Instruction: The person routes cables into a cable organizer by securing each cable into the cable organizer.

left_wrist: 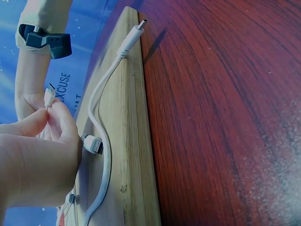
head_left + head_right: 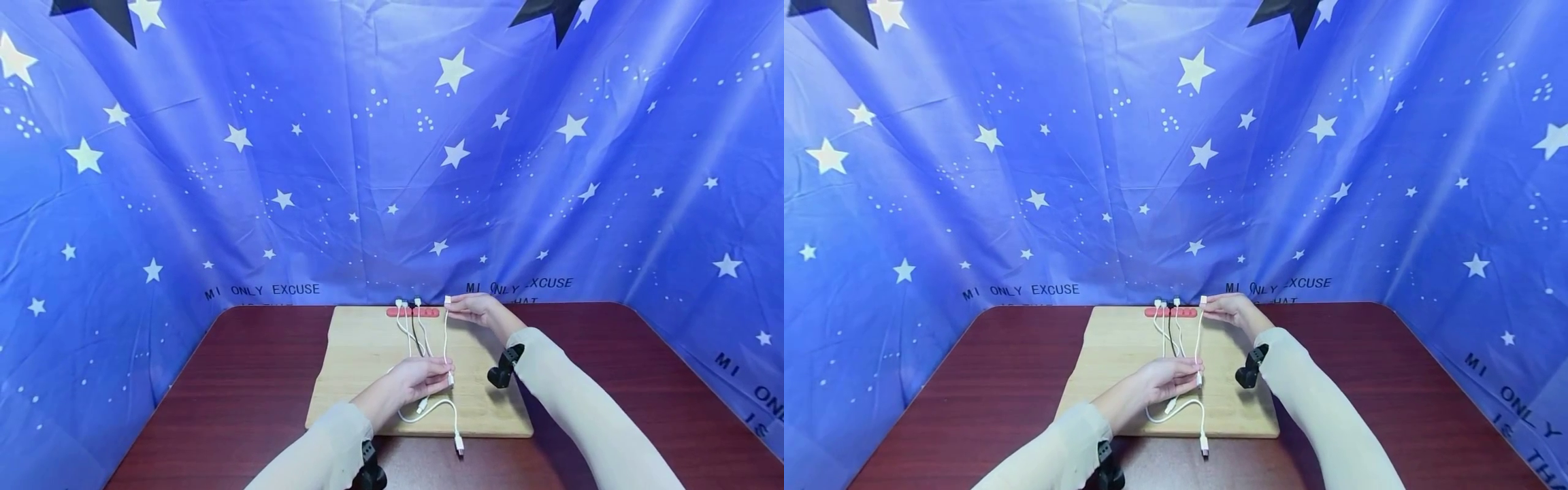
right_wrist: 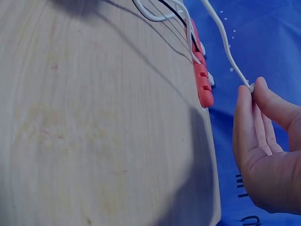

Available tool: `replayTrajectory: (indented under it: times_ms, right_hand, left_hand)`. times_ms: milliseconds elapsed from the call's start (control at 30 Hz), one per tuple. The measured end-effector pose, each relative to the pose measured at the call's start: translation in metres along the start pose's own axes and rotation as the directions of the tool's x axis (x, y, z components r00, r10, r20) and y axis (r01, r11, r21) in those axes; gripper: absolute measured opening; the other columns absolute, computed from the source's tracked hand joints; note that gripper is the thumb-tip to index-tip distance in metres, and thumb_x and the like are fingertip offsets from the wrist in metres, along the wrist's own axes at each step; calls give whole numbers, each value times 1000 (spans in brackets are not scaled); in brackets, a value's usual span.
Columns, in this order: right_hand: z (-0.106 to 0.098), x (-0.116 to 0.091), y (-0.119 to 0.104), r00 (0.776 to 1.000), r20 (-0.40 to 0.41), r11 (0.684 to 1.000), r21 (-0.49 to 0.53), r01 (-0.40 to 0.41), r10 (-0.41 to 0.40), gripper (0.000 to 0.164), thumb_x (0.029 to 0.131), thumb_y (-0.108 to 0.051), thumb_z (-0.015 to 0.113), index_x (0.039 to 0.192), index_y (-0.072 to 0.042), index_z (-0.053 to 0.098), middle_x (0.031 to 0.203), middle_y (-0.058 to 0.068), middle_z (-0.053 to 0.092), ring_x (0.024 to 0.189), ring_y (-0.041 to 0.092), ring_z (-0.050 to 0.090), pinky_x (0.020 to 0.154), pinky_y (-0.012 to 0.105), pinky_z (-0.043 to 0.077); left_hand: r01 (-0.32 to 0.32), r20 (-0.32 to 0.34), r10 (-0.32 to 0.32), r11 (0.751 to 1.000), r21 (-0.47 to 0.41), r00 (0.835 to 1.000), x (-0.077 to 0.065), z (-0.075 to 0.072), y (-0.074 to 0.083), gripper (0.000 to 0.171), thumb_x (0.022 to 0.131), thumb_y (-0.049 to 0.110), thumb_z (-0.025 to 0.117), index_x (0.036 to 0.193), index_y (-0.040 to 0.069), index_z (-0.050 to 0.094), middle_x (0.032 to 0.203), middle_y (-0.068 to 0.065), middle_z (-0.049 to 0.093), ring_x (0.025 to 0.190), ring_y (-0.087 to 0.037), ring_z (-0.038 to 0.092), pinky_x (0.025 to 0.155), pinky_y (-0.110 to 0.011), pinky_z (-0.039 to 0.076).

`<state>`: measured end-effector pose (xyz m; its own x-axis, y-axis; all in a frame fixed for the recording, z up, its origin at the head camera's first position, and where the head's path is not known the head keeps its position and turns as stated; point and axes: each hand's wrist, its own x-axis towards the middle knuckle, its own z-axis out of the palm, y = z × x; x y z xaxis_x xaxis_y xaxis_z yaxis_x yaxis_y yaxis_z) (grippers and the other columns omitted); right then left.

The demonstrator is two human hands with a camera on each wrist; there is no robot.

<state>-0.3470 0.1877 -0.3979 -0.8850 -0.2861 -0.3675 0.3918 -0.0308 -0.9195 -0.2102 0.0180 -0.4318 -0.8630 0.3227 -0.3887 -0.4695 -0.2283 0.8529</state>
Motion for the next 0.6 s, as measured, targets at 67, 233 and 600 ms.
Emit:
replayTrajectory:
  times_ms: [67,233,600]
  right_hand:
    - [1,0,2,1000,15,1000,-8,7,-7,60,91,13,56,144,16,30,75,3,74,73,11,74,84,25,61]
    - [3,5,8,1000,26,1000,-3,14,-14,62,91,14,54,145,18,24,73,2,71,70,9,72,78,21,62]
    - [8,11,10,999,31,1000,-10,17,-16,58,90,15,55,142,19,31,76,3,72,71,10,72,76,22,62]
  left_hand:
    - [-2,0,2,1000,2,1000,-1,0,0,34,95,-5,54,128,-12,55,83,3,66,78,-6,63,102,-30,55]
    - [-2,-2,2,1000,11,1000,-2,-3,-1,33,95,-5,54,127,-12,55,82,3,66,78,-5,64,100,-29,56]
    - [-6,-17,6,1000,10,1000,-10,-11,2,29,95,-4,54,124,-10,57,81,3,65,77,-5,62,94,-25,58]
